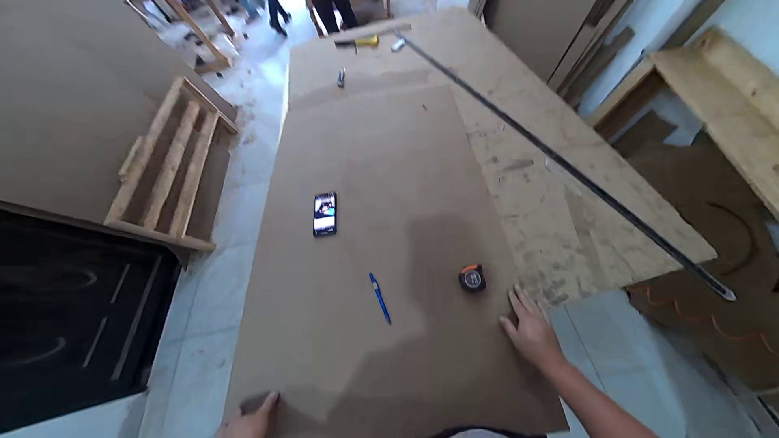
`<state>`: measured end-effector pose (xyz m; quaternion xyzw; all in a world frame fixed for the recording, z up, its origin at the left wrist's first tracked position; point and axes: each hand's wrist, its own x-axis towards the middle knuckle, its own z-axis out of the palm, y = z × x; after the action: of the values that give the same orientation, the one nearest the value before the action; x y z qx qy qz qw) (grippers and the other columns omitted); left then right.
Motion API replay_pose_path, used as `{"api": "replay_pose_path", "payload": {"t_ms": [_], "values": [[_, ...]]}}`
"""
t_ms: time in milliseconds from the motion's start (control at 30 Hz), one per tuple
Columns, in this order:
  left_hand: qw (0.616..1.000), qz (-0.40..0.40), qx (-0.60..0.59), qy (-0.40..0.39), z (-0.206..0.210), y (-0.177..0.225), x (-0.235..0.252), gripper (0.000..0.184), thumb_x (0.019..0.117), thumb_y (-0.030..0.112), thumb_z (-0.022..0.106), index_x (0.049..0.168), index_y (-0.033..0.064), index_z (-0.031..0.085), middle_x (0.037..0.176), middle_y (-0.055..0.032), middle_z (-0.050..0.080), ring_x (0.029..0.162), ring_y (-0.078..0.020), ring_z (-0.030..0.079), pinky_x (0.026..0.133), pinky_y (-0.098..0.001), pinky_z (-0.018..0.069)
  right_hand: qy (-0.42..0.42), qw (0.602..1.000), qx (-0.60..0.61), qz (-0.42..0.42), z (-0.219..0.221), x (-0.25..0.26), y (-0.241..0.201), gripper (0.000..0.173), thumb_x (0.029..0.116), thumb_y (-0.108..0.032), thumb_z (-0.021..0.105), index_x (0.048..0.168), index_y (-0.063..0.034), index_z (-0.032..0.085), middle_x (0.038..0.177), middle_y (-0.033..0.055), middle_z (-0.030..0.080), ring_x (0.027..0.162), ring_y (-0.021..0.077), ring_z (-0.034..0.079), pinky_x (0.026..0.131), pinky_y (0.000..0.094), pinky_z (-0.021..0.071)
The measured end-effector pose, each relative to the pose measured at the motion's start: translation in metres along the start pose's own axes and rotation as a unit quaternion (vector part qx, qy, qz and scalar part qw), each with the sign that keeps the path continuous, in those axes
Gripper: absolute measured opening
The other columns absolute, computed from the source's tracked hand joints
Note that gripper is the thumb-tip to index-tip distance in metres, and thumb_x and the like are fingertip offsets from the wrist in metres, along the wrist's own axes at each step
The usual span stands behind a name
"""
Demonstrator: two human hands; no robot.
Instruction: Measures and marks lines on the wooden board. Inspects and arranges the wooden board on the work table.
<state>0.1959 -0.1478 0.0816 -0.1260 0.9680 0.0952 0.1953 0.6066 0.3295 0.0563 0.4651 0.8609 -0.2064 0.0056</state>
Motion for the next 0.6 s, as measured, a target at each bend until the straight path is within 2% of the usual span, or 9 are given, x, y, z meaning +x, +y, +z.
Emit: {"api": "replay_pose_path", "payload": {"t_ms": [67, 167, 300, 433, 467, 500, 533, 567, 600], "values": [[0.999, 0.041, 0.018, 0.011, -0.002, 0.025, -0.009, 0.084, 0.0874, 0.04, 0.081, 0.152, -0.0008, 0.046, 0.153, -0.0378, 0.038, 0.143, -0.0524, 0.039, 0.117, -0.0623, 0.0356, 0.004, 1.0, 0.028, 0.009, -0.013, 0.023, -0.01, 0.065, 0.0991, -0.044, 0.058, 0.154, -0.0095, 0.049, 0.162, 0.0106, 0.043, 0.149, 0.0302, 0.041, 0.123, 0.0569, 0.0307], [0.986, 0.164, -0.005, 0.024, -0.006, 0.09, -0.038, 0.065, 0.0927, 0.023, 0.075, 0.148, -0.0004, 0.052, 0.151, -0.0337, 0.045, 0.138, -0.0499, 0.047, 0.112, -0.0643, 0.0409, 0.02, 0.995, 0.101, 0.007, -0.027, 0.071, -0.025, 0.058, 0.102, -0.036, 0.06, 0.152, -0.0074, 0.051, 0.157, 0.0145, 0.049, 0.142, 0.0341, 0.05, 0.117, 0.0581, 0.0395], [0.955, 0.295, 0.028, -0.024, 0.002, 0.208, -0.041, 0.049, 0.0986, 0.026, 0.068, 0.142, 0.0051, 0.06, 0.143, -0.023, 0.057, 0.126, -0.0381, 0.061, 0.105, -0.0569, 0.0502, 0.022, 0.98, 0.196, 0.01, -0.042, 0.174, -0.059, 0.052, 0.1045, -0.039, 0.058, 0.147, -0.0086, 0.056, 0.148, 0.0156, 0.056, 0.134, 0.0327, 0.057, 0.11, 0.0581, 0.0472], [0.911, 0.41, 0.036, -0.028, 0.012, 0.371, 0.003, 0.045, 0.0989, 0.024, 0.068, 0.14, 0.0084, 0.062, 0.141, -0.0176, 0.06, 0.123, -0.0337, 0.063, 0.102, -0.0543, 0.0538, 0.105, 0.926, 0.362, 0.035, -0.044, 0.32, -0.133, 0.038, 0.1067, -0.037, 0.055, 0.134, -0.0128, 0.066, 0.127, 0.0064, 0.071, 0.114, 0.0188, 0.069, 0.099, 0.0471, 0.0572], [0.894, 0.445, 0.045, -0.007, 0.024, 0.407, 0.016, 0.049, 0.0981, 0.026, 0.068, 0.143, 0.0091, 0.06, 0.146, -0.0169, 0.056, 0.13, -0.0337, 0.059, 0.106, -0.0553, 0.0508, 0.146, 0.938, 0.313, 0.008, -0.032, 0.351, -0.144, 0.041, 0.1076, -0.038, 0.051, 0.139, -0.0139, 0.062, 0.136, 0.0041, 0.066, 0.124, 0.0161, 0.064, 0.104, 0.0445, 0.0542], [0.873, 0.483, 0.063, 0.027, 0.04, 0.434, 0.029, 0.056, 0.0985, 0.032, 0.066, 0.148, 0.01, 0.055, 0.153, -0.0164, 0.05, 0.139, -0.0339, 0.051, 0.111, -0.0572, 0.0451, 0.168, 0.965, 0.2, -0.022, -0.014, 0.375, -0.151, 0.052, 0.1077, -0.042, 0.045, 0.149, -0.0133, 0.053, 0.153, 0.0049, 0.054, 0.141, 0.0183, 0.051, 0.115, 0.0459, 0.0443], [0.844, 0.524, 0.088, 0.068, 0.061, 0.455, 0.046, 0.063, 0.1001, 0.042, 0.06, 0.154, 0.0107, 0.049, 0.161, -0.016, 0.042, 0.148, -0.0335, 0.042, 0.118, -0.0582, 0.0377, 0.161, 0.983, 0.078, -0.04, 0.003, 0.394, -0.157, 0.064, 0.107, -0.05, 0.037, 0.157, -0.0116, 0.044, 0.165, 0.0073, 0.038, 0.154, 0.0238, 0.033, 0.125, 0.0516, 0.0276], [0.816, 0.561, 0.1, 0.098, 0.083, 0.471, 0.062, 0.066, 0.1028, 0.048, 0.051, 0.157, 0.0113, 0.045, 0.165, -0.0149, 0.037, 0.153, -0.0323, 0.034, 0.123, -0.0594, 0.0289, 0.154, 0.987, 0.001, -0.047, 0.012, 0.41, -0.163, 0.069, 0.1052, -0.058, 0.032, 0.159, -0.0163, 0.042, 0.169, 0.005, 0.032, 0.158, 0.0257, 0.024, 0.128, 0.0563, 0.0177], [0.791, 0.588, 0.106, 0.13, 0.101, 0.477, 0.076, 0.066, 0.1048, 0.053, 0.04, 0.157, 0.0119, 0.046, 0.164, -0.0128, 0.039, 0.154, -0.0303, 0.034, 0.125, -0.0592, 0.0256, 0.143, 0.988, -0.037, -0.038, 0.018, 0.418, -0.167, 0.073, 0.1035, -0.063, 0.028, 0.161, -0.0188, 0.04, 0.17, 0.0034, 0.029, 0.159, 0.0259, 0.02, 0.128, 0.058, 0.0135]]}}
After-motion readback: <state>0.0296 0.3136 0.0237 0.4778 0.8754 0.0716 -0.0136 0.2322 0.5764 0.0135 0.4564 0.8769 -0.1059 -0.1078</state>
